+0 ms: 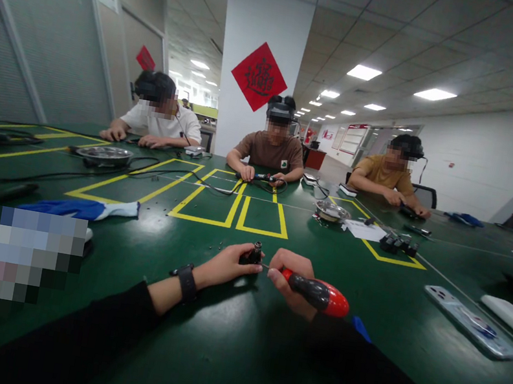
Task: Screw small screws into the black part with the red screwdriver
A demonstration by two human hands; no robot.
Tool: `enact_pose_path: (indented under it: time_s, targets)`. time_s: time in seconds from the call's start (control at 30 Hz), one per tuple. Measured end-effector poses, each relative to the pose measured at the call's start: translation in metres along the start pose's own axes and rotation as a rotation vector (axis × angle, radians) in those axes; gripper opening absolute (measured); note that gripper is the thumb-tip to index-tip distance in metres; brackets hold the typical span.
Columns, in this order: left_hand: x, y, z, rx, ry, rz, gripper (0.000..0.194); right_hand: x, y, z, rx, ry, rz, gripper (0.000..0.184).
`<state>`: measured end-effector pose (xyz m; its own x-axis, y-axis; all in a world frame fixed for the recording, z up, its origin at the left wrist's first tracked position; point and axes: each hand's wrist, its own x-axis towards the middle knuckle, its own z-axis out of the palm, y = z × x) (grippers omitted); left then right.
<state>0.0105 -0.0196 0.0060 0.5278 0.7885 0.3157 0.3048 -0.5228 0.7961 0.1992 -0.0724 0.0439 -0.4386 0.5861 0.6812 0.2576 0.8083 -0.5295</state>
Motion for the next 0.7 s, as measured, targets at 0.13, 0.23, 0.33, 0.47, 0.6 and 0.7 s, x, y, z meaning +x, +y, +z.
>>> enact_pose_path:
  time_s: [0.13,0.23,0.33,0.47,0.6,0.7]
  targets:
    - [0.001,0.0005,0.0002,0.03,0.011,-0.004,0.039,-0.002,0.0022,0.0004,0.02,0.017,0.055,0.024]
    - [0.0004,0.0033,0.0002,0.044,0.008,-0.007,0.038,-0.0031,0.0056,0.0009,0.074,0.089,0.118,0.025]
    - [-0.0008,0.0053,0.0008,0.065,0.02,-0.018,0.037,-0.0023,0.0075,0.0013,0.176,0.196,0.181,0.028]
    - [-0.0023,0.004,0.0015,0.069,0.046,0.001,0.046,-0.0008,0.0068,0.0012,0.256,0.251,0.208,0.029]
    - [-0.0028,0.0042,0.0007,0.004,0.046,0.018,0.058,-0.0022,0.0076,0.0011,0.229,0.225,0.21,0.03]
    - [-0.0029,0.0069,-0.0001,-0.021,0.032,0.01,0.049,-0.0031,0.0087,0.0008,0.155,0.168,0.193,0.029]
